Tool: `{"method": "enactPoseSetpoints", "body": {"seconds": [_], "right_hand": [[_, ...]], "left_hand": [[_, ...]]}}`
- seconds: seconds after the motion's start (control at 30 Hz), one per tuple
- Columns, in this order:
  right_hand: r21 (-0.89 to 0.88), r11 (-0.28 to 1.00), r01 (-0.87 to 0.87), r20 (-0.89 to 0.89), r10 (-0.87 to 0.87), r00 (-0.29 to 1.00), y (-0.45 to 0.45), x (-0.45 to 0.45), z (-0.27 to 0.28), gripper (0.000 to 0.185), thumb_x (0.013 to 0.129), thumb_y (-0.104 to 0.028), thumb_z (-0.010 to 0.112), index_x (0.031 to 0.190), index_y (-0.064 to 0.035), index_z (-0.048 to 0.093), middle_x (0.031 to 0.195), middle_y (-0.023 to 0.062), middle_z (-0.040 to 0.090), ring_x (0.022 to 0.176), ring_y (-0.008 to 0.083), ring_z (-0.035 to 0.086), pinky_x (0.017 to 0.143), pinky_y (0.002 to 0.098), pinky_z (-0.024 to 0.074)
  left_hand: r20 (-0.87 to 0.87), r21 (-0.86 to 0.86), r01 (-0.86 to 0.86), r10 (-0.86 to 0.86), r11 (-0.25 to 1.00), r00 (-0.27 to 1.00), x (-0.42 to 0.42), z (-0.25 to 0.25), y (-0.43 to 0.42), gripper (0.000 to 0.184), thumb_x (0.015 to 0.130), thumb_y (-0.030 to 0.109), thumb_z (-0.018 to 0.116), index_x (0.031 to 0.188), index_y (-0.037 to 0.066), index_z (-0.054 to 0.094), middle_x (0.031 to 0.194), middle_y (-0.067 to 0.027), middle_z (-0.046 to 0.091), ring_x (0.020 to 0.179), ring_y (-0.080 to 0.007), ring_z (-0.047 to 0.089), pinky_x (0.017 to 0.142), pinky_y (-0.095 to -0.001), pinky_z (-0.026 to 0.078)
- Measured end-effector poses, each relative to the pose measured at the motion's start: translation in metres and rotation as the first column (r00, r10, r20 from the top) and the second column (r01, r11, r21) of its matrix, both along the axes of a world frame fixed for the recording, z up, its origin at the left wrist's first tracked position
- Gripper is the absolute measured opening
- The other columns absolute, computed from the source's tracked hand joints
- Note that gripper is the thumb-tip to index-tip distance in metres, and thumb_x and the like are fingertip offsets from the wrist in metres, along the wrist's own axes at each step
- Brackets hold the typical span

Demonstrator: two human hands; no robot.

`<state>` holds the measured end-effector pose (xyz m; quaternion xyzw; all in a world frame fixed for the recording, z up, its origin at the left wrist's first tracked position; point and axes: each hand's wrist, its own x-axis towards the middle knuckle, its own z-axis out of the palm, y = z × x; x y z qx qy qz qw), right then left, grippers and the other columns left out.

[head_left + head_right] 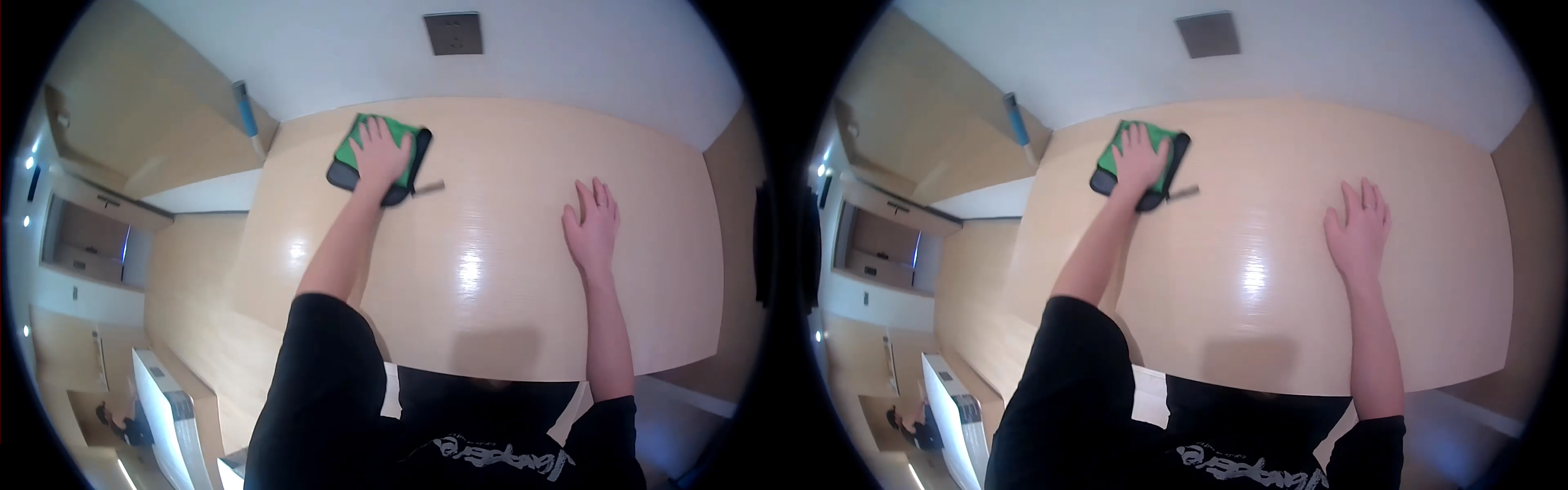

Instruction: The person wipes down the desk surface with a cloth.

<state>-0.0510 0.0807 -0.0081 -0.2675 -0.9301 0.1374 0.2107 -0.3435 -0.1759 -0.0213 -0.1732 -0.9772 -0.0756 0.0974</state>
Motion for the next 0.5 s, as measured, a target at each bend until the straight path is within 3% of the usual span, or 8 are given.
{"method": "enactPoseSetpoints", "body": {"seconds": [0.17,0.3,0.33,0.4,0.5], "right_hand": [[0.014,1.000,-0.026,0.010,0.026,1.000,-0.001,-0.006,-0.004,0.049,0.087,-0.027,0.059,0.132,-0.0079,0.055,0.146,0.0197,0.042,0.139,0.0344,0.032,0.115,0.0477,0.0215],[0.023,0.999,-0.031,0.042,0.031,0.999,0.003,-0.006,-0.008,0.048,0.089,-0.025,0.058,0.134,-0.0075,0.054,0.148,0.0193,0.040,0.139,0.0343,0.031,0.116,0.0458,0.0229],[0.017,0.999,-0.033,0.034,0.033,0.999,0.001,-0.006,-0.007,0.048,0.089,-0.025,0.058,0.134,-0.0075,0.054,0.148,0.0193,0.040,0.139,0.0343,0.031,0.116,0.0458,0.0229],[-0.070,0.997,-0.028,0.031,0.031,0.999,0.000,-0.004,0.002,0.048,0.090,-0.023,0.057,0.135,-0.0063,0.053,0.149,0.0182,0.039,0.141,0.0341,0.029,0.116,0.0456,0.0242],[-0.062,0.998,-0.028,0.045,0.031,0.998,0.001,0.002,0.003,0.049,0.090,-0.022,0.056,0.136,-0.0050,0.052,0.150,0.0178,0.038,0.142,0.0337,0.028,0.116,0.0449,0.0248]], "left_hand": [[-0.032,-0.045,0.122,-0.123,0.992,0.992,0.146,0.004,-0.106,0.077,0.094,0.048,0.048,0.149,-0.001,0.026,0.156,-0.0195,0.024,0.145,-0.0363,0.020,0.116,-0.0550,0.014],[0.046,-0.017,0.051,-0.050,0.999,0.998,0.250,0.020,-0.172,0.079,0.091,0.040,0.056,0.150,-0.003,0.023,0.156,-0.0220,0.024,0.146,-0.0382,0.018,0.116,-0.0555,0.013],[0.065,-0.011,0.011,-0.011,1.000,0.998,0.265,0.021,-0.181,0.081,0.091,0.045,0.055,0.149,-0.003,0.025,0.155,-0.0219,0.025,0.145,-0.0385,0.019,0.115,-0.0582,0.014],[0.086,-0.018,-0.049,0.050,0.999,0.995,0.285,0.021,-0.187,0.082,0.091,0.045,0.054,0.148,-0.005,0.025,0.154,-0.0223,0.025,0.145,-0.0396,0.018,0.114,-0.0597,0.014],[0.076,-0.022,-0.084,0.086,0.996,0.993,0.285,0.023,-0.178,0.082,0.091,0.044,0.054,0.147,-0.008,0.025,0.153,-0.0255,0.024,0.145,-0.0416,0.017,0.113,-0.0612,0.014]]}}
